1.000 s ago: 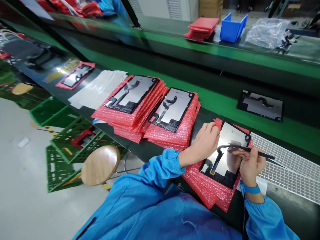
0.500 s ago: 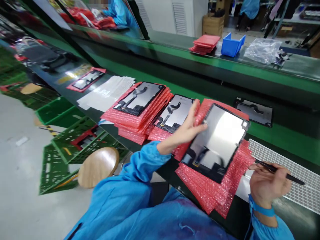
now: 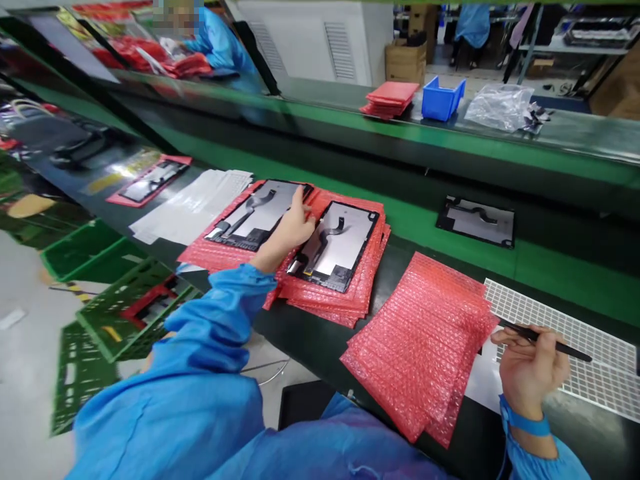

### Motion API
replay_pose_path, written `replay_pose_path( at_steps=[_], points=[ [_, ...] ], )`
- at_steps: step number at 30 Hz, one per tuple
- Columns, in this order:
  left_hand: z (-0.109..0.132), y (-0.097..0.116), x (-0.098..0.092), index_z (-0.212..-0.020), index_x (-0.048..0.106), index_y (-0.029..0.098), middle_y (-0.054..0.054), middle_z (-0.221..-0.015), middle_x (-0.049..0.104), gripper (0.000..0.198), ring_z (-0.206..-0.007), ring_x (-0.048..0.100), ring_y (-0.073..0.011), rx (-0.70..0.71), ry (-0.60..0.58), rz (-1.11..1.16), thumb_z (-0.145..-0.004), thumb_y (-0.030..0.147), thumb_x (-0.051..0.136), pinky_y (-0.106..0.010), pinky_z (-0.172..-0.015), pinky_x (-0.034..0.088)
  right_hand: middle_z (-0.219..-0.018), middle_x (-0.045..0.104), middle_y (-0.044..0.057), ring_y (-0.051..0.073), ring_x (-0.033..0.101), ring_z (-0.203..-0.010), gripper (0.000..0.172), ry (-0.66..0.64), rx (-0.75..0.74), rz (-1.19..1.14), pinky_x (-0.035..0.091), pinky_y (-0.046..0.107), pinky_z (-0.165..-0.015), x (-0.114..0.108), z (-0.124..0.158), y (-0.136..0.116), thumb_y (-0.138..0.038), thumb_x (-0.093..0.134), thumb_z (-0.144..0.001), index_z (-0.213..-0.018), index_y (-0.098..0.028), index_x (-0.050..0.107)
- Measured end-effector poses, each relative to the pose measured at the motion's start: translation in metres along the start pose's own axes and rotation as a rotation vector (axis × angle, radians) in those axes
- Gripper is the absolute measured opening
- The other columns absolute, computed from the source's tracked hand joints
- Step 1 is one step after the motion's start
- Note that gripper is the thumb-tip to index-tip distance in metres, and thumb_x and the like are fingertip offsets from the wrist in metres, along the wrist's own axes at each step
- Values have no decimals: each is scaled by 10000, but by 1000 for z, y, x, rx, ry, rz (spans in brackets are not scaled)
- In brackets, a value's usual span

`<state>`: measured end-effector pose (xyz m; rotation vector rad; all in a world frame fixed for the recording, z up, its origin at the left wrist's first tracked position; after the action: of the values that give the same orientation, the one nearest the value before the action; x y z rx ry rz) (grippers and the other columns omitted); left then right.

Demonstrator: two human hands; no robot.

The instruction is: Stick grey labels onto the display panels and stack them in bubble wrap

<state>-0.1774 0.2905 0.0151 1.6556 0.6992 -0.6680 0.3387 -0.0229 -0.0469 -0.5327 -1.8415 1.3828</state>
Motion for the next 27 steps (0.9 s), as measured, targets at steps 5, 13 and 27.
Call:
replay_pose_path(
  at_steps=[5, 13, 27],
  points=[
    [41, 103, 60, -1564, 546, 78, -217, -1609, 565, 631, -1533, 485, -354, 401, -108, -369, -995, 351, 539, -522, -1309, 348, -658, 782, 27, 264, 717, -416, 370, -18, 25, 11, 588, 361, -375, 1, 5, 10, -552, 818, -867, -910, -212, 680],
    [118, 119, 189, -1591, 478, -92, -353, -1666, 430, 822, -1619, 368, -456, 604, -516, -819, -804, 117, 591, -651, -1341, 207, -663, 800, 61, 280, 735, -440, 385, -53, 114, 32, 612, 382, -410, -2, 20, 32, -544, 851, -850, -917, -194, 707],
    [122, 60, 160, -1652, 423, -34, -236, -1754, 355, 725, -1675, 294, -327, 652, -506, -835, -940, 107, 447, -536, -1379, 220, -688, 808, 55, 270, 750, -471, 402, -100, 179, 55, 655, 391, -453, -18, 8, 55, -541, 884, -819, -930, -188, 729]
  ],
)
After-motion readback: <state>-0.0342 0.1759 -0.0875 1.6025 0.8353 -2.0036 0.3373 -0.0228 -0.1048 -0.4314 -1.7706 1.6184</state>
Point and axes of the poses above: each hand's wrist, its own z-axis away from the middle knuckle, its own x-axis out of the palm, y = z × x, the point moved 10 cm from there along -z, towards the middle knuckle
